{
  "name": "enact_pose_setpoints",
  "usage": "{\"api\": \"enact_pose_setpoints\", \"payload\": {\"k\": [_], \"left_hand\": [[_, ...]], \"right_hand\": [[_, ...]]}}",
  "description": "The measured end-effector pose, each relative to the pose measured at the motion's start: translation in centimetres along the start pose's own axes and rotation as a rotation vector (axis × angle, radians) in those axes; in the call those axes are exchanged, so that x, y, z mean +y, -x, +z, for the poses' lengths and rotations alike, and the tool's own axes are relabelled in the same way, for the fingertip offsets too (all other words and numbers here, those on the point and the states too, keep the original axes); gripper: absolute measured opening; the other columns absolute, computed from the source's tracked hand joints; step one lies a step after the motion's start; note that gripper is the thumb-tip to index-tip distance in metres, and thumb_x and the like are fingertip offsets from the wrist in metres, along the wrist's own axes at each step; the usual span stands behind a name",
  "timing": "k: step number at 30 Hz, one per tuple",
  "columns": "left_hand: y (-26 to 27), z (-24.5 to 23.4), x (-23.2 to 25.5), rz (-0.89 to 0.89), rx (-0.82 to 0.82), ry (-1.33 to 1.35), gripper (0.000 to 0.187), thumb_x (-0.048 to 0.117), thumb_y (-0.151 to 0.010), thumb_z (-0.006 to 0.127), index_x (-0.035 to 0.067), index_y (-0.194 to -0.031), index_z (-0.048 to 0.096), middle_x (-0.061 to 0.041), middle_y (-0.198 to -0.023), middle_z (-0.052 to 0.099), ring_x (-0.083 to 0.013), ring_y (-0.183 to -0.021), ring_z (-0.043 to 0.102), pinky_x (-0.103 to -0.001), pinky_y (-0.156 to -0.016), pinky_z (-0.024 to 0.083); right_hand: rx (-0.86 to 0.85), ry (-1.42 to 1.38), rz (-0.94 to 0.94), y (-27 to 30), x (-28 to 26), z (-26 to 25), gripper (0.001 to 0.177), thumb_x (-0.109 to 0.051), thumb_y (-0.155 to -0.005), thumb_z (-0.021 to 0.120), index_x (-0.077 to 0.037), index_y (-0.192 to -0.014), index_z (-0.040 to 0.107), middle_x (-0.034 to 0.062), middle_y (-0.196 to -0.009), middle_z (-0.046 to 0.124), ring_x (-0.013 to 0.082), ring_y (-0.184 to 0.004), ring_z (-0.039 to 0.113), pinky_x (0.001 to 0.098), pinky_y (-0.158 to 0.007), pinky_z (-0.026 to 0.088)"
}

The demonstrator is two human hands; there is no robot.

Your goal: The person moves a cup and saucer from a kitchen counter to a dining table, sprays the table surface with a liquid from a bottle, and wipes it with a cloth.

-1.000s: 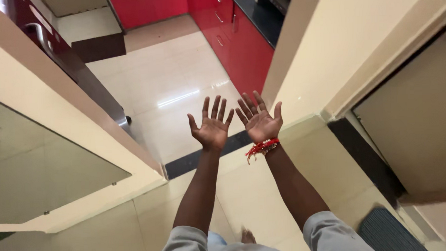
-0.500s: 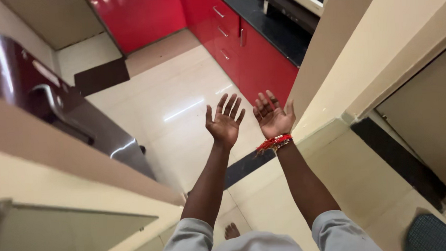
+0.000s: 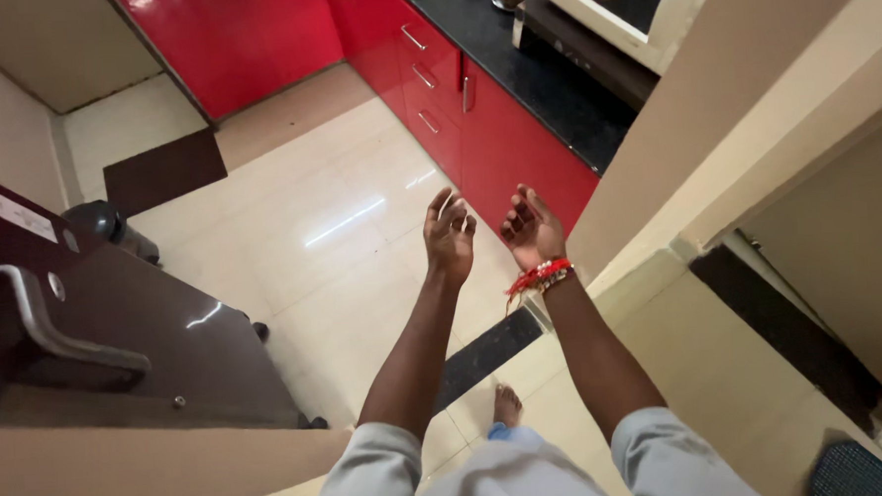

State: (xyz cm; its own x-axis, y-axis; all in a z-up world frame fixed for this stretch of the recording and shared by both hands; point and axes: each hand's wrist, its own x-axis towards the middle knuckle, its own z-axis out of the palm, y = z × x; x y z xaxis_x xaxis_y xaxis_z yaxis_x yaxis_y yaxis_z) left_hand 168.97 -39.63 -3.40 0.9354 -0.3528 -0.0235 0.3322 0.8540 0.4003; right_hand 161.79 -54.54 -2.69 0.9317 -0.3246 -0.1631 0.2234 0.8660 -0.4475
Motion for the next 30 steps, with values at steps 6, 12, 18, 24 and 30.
{"api": "enact_pose_setpoints", "payload": {"k": [6, 12, 18, 24, 30], "left_hand": [[-9.3, 1.2, -1.3, 0.070, 0.024, -0.080, 0.047, -0.005, -0.087, 0.073, 0.011, -0.127, 0.055, 0.000, -0.112, 0.063, -0.0112, -0.093, 0.062, -0.027, -0.076, 0.050], [-15.4, 2.3, -1.8, 0.022, 0.060, -0.050, 0.037, 0.000, -0.096, 0.067, 0.011, -0.129, 0.055, -0.003, -0.123, 0.064, -0.0110, -0.097, 0.065, -0.028, -0.078, 0.051], [-22.8, 0.5, -1.4, -0.032, 0.025, -0.061, 0.033, 0.020, -0.106, 0.054, 0.017, -0.139, 0.051, -0.002, -0.133, 0.062, -0.0188, -0.119, 0.063, -0.033, -0.083, 0.048], [-30.7, 1.1, 1.0, -0.202, -0.066, -0.022, 0.060, 0.053, -0.101, 0.046, 0.017, -0.148, 0.046, -0.006, -0.149, 0.055, -0.0225, -0.135, 0.054, -0.038, -0.095, 0.044], [-37.9, 2.4, 4.1, -0.288, -0.121, -0.089, 0.067, 0.058, -0.100, 0.043, 0.014, -0.150, 0.044, -0.007, -0.150, 0.054, -0.0226, -0.134, 0.055, -0.037, -0.096, 0.045]], "right_hand": [[-0.078, 0.167, -0.033, -11.1, -2.3, -0.4, 0.033, -0.005, -0.090, 0.074, -0.013, -0.120, 0.062, 0.0001, -0.081, 0.059, 0.0128, -0.065, 0.052, 0.0304, -0.061, 0.046], [-0.092, 0.221, -0.016, -17.5, -4.3, 1.6, 0.039, -0.013, -0.097, 0.073, -0.011, -0.133, 0.057, -0.0003, -0.090, 0.061, 0.0129, -0.076, 0.058, 0.0312, -0.069, 0.051], [-0.120, 0.281, -0.087, -22.4, -4.5, 4.0, 0.071, -0.035, -0.097, 0.069, -0.015, -0.157, 0.036, 0.0043, -0.144, 0.061, 0.0170, -0.110, 0.066, 0.0327, -0.088, 0.054], [-0.068, 0.175, -0.159, -29.4, -4.1, 7.1, 0.079, -0.053, -0.099, 0.053, -0.016, -0.161, 0.023, 0.0106, -0.154, 0.051, 0.0272, -0.125, 0.061, 0.0424, -0.102, 0.050], [0.004, 0.113, -0.247, -34.8, -3.1, 10.3, 0.069, -0.049, -0.100, 0.054, -0.012, -0.155, 0.034, 0.0131, -0.149, 0.054, 0.0298, -0.127, 0.059, 0.0444, -0.104, 0.048]]}}
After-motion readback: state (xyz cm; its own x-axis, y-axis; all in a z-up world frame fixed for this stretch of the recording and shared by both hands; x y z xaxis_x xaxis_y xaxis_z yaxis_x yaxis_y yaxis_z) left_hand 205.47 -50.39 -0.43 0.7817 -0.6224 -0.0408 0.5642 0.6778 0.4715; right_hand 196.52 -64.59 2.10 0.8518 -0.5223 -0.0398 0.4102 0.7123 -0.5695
